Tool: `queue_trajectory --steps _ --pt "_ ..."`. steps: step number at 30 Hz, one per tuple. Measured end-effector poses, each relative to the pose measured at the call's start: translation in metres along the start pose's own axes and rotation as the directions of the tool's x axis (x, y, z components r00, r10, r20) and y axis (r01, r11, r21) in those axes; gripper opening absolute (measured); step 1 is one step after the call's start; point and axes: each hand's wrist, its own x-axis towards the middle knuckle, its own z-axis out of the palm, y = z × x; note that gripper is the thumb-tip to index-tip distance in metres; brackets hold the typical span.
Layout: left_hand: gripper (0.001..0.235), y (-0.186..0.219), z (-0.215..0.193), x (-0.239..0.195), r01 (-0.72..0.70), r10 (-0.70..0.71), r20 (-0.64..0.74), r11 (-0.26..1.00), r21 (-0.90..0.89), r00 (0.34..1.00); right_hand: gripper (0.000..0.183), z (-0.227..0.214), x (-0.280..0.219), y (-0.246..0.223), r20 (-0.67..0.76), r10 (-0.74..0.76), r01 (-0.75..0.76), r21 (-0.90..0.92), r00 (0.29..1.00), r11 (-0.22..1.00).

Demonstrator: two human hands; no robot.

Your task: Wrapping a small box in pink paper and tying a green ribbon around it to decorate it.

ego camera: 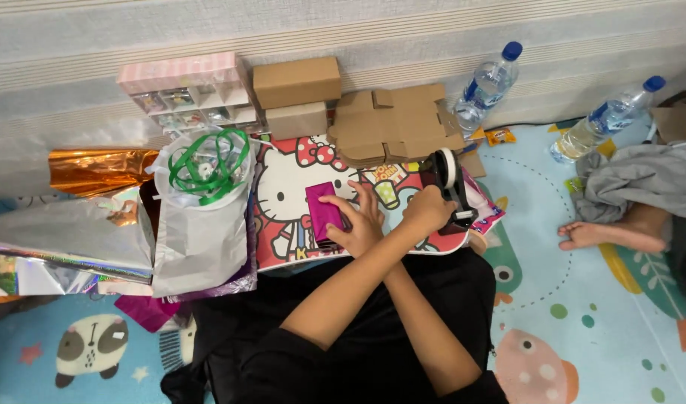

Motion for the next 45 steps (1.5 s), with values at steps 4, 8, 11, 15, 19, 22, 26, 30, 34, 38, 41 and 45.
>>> queue_trajectory --steps 4,8,11,15,19,22,26,30,34,38,41,45 --pt "0.026 0.01 -0.004 -0.015 0.01 -0.008 0.033 0.997 -0.074 0.999 0.059 -0.008 -0.003 -0.01 0.012 -0.003 0.003 0.033 1.0 0.999" --pt "0.029 0.002 0.011 0.002 0.075 -0.074 0.034 0.997 -0.036 0.997 0.059 -0.005 -0.003 -0.007 0.008 -0.001 0.001 0.06 1.0 0.998" --pt "0.03 0.017 0.001 -0.017 0.088 -0.087 0.026 0.996 -0.032 0.996 0.059 -0.004 -0.003 -0.005 0.008 -0.004 0.004 0.07 1.0 0.998" --pt "0.029 0.026 -0.005 -0.023 0.059 -0.057 0.036 0.998 -0.038 0.998 0.058 -0.005 -0.002 -0.006 0.023 0.009 -0.01 0.078 1.0 0.997" --pt "0.029 0.02 0.003 -0.017 0.053 -0.051 0.018 0.992 -0.116 0.999 0.058 -0.006 -0.003 -0.01 0.019 0.011 -0.012 0.076 1.0 0.997" --pt "0.027 0.019 0.006 -0.014 0.058 -0.061 -0.01 0.982 -0.18 0.998 0.056 -0.009 -0.003 -0.012 0.031 0.012 -0.015 0.105 0.999 0.994" --pt "0.033 0.029 0.005 -0.036 0.085 -0.081 0.035 0.985 -0.152 0.996 0.057 -0.008 -0.003 -0.011 0.036 0.006 -0.009 0.078 0.999 0.997" --pt "0.043 0.037 0.006 -0.058 0.123 -0.124 0.008 0.974 -0.19 0.992 0.057 -0.013 -0.007 -0.02 0.024 0.007 -0.009 0.077 1.0 0.997" --pt "0.044 0.034 0.013 -0.065 0.146 -0.145 0.017 0.976 -0.16 0.989 0.056 -0.013 -0.007 -0.021 0.009 0.009 -0.009 0.07 1.0 0.997" --pt "0.032 0.017 0.034 -0.065 0.147 -0.163 -0.039 0.951 -0.271 0.986 0.057 -0.013 -0.006 -0.019 0.018 -0.006 0.004 0.083 1.0 0.997" --pt "0.025 0.015 0.039 -0.069 0.112 -0.15 -0.104 0.945 -0.308 0.983 0.058 -0.012 -0.005 -0.017 0.015 -0.009 0.007 0.091 1.0 0.996" --pt "0.025 0.003 0.054 -0.066 0.156 -0.206 -0.141 0.941 -0.301 0.968 0.059 -0.003 -0.005 -0.007 0.005 -0.021 0.021 0.096 1.0 0.995"
